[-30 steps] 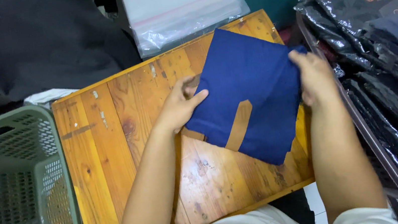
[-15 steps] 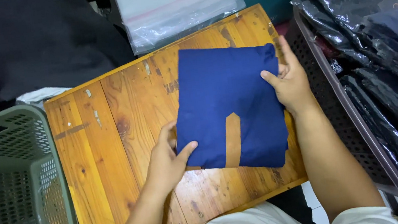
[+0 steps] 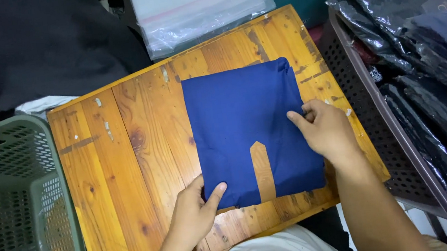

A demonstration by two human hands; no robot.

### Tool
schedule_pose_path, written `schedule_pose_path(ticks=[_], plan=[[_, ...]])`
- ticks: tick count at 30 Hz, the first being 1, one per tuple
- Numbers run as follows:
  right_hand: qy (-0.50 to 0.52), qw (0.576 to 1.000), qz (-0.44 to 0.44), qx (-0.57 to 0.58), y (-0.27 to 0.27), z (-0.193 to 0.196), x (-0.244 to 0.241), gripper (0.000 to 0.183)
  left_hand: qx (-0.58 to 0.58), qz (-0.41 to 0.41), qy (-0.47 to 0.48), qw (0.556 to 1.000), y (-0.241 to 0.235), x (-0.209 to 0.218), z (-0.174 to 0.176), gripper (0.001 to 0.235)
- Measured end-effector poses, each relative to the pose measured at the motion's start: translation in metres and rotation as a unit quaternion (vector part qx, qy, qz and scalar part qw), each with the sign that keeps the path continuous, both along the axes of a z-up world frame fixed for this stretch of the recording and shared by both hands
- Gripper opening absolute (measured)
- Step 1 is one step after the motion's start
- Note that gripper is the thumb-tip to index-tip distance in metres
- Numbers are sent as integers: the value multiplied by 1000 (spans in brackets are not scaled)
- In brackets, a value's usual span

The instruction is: Folding a blue long-sleeved shirt on a wooden table in a garment factory setting.

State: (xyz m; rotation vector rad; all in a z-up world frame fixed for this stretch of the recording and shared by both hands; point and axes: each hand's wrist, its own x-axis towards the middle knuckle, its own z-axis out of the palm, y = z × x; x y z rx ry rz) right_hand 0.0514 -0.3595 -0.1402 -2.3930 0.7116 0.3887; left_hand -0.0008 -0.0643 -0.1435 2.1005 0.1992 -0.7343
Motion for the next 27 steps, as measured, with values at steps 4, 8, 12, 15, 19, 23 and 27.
schedule_pose_path(ticks=[4,8,12,15,19,23,27], plan=[[-31,999,-14,16,7,7,-32,58,-33,9,-30,999,7,-6,-11,39],[107,993,-34,26,16,20,-66,66,-65,-11,-54,996,13,-13,-13,30],[-25,989,-89,111,9,-19,-100,42,-136,14,-96,986,18,-20,-29,26],[-162,974,-60,144,7,-62,-126,44,-145,-3,-121,982,22,-25,-32,29],[-147,974,-145,90,18,-57,-131,29,-150,10,-107,983,20,-31,-26,23],[-112,986,-121,9,20,-60,-129,52,-82,-8,-142,986,20,-34,-38,22],[-74,995,-56,-47,23,-52,-125,55,57,-46,-217,973,19,-43,-61,48]])
